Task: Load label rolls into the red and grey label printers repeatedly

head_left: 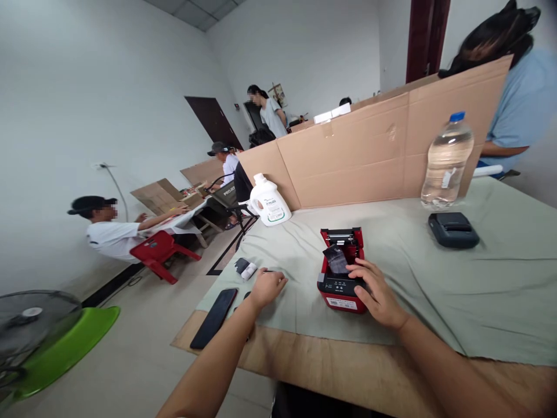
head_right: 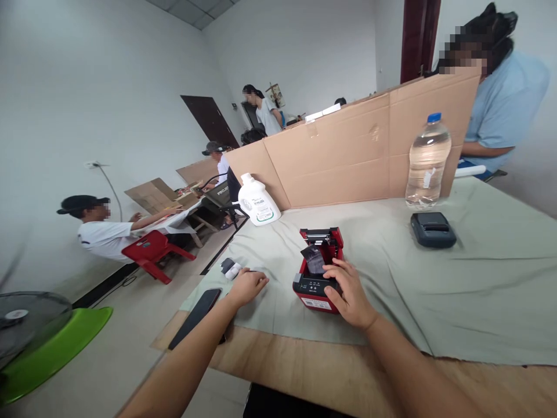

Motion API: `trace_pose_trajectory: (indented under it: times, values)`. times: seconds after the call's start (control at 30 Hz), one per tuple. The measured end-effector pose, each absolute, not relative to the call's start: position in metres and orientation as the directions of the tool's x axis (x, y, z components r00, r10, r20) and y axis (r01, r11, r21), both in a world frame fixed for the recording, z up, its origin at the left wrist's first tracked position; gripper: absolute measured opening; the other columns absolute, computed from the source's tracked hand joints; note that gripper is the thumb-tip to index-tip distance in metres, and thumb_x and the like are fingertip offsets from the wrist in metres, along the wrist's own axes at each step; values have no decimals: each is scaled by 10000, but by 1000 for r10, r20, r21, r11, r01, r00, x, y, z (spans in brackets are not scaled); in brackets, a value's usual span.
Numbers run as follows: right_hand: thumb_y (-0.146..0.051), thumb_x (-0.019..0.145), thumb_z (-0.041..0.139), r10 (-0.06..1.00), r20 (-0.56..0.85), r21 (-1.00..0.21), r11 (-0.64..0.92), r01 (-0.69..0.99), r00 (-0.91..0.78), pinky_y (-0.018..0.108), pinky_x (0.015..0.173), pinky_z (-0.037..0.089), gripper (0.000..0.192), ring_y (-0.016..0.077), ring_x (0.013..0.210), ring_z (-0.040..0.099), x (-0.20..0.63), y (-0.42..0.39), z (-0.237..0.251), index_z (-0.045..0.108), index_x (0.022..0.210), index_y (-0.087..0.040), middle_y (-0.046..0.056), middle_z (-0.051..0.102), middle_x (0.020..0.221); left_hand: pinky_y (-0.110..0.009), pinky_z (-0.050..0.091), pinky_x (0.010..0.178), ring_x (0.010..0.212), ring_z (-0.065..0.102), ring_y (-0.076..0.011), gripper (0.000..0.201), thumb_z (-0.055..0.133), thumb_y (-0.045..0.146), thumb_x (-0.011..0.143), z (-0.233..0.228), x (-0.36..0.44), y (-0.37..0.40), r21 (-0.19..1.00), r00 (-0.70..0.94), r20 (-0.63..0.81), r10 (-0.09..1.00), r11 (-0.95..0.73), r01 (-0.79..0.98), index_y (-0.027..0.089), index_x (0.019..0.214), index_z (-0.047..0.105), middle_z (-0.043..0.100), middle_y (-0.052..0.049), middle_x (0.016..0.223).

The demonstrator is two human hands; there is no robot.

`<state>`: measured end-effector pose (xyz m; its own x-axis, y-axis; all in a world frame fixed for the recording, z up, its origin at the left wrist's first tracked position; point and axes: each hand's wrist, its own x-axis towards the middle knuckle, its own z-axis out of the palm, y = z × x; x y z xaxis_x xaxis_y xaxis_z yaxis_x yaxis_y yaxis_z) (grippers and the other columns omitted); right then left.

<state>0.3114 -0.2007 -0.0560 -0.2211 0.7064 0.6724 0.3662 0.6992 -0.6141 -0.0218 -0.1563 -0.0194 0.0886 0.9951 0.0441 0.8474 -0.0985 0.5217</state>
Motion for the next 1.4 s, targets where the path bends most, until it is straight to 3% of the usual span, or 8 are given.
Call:
trace_pose_trajectory:
  times: [0.17, 0.3, 0.43, 0.73, 0.87, 1.07, 1.2, 1.4]
  values:
    - [-350, 904, 460, 682, 701, -596, 720, 354, -208, 511, 1015, 388, 264, 281, 1217, 475, 313, -199, -60, 533, 1130, -235, 109, 584, 1212, -433, 287, 1060, 1124, 522, -289, 335, 581, 483, 800, -11, 42, -150, 760, 190, 153, 970, -239, 605, 225, 986, 685, 670, -101, 1085]
    - [-360, 884, 506, 689, 707, -597, 701, 389, -157, 501, 1008, 399, 320, 283, 1210, 469, 315, -198, -61, 507, 1171, -219, 129, 535, 1260, -428, 247, 1103, 1283, 424, -250, 647, 427, 587, 875, -13, 85, -154, 902, 293, 165, 942, -264, 342, 192, 1385, 389, 514, -127, 1352]
    - [-413, 870, 519, 699, 701, -576, 673, 464, -143, 531, 1035, 369, 499, 313, 1280, 393, 315, -197, -62, 409, 1304, -192, 151, 481, 1322, -460, 185, 1123, 1340, 349, -249, 731, 363, 648, 873, -16, 95, -164, 916, 305, 239, 922, -318, 245, 161, 1414, 302, 586, -145, 1249]
    - [-528, 860, 472, 635, 734, -497, 743, 448, -240, 513, 1012, 403, 607, 322, 1283, 404, 314, -203, -57, 423, 1345, -166, 155, 554, 1264, -432, 337, 1018, 1086, 558, -254, 614, 293, 608, 912, -11, 101, -183, 922, 397, 332, 855, -384, 55, 129, 1241, 493, 691, -109, 889]
    - [-491, 824, 561, 544, 775, -377, 807, 455, -322, 510, 987, 419, 454, 312, 1224, 461, 310, -208, -53, 583, 1193, -227, 101, 620, 1190, -402, 392, 956, 968, 583, -226, 492, 302, 531, 940, -11, 103, -177, 861, 314, 391, 865, -464, 205, 159, 1094, 583, 649, -105, 962]
    - [-447, 798, 626, 519, 753, -246, 792, 558, -404, 544, 993, 386, 482, 325, 1225, 452, 301, -212, -54, 587, 1233, -243, 88, 618, 1229, -456, 173, 1125, 1373, 253, -261, 471, 324, 493, 944, 9, 113, -136, 530, 308, 562, 768, -620, 579, 212, 1274, 508, 383, -120, 1434]
    - [-373, 823, 614, 505, 761, -185, 771, 610, -407, 552, 1015, 354, 427, 317, 1215, 456, 298, -216, -51, 590, 1235, -265, 64, 624, 1231, -443, 193, 1109, 1359, 296, -251, 460, 282, 442, 963, 22, 121, -117, 435, 433, 480, 763, -635, 638, 217, 1296, 505, 463, -108, 1379]
    - [-294, 807, 618, 479, 801, -137, 730, 669, -358, 518, 1041, 342, 347, 301, 1257, 422, 297, -220, -49, 640, 1154, -286, 57, 572, 1303, -411, 263, 1048, 1158, 490, -228, 406, 273, 372, 968, 21, 118, -151, 391, 407, 528, 746, -638, 663, 194, 1154, 587, 591, -109, 1181]
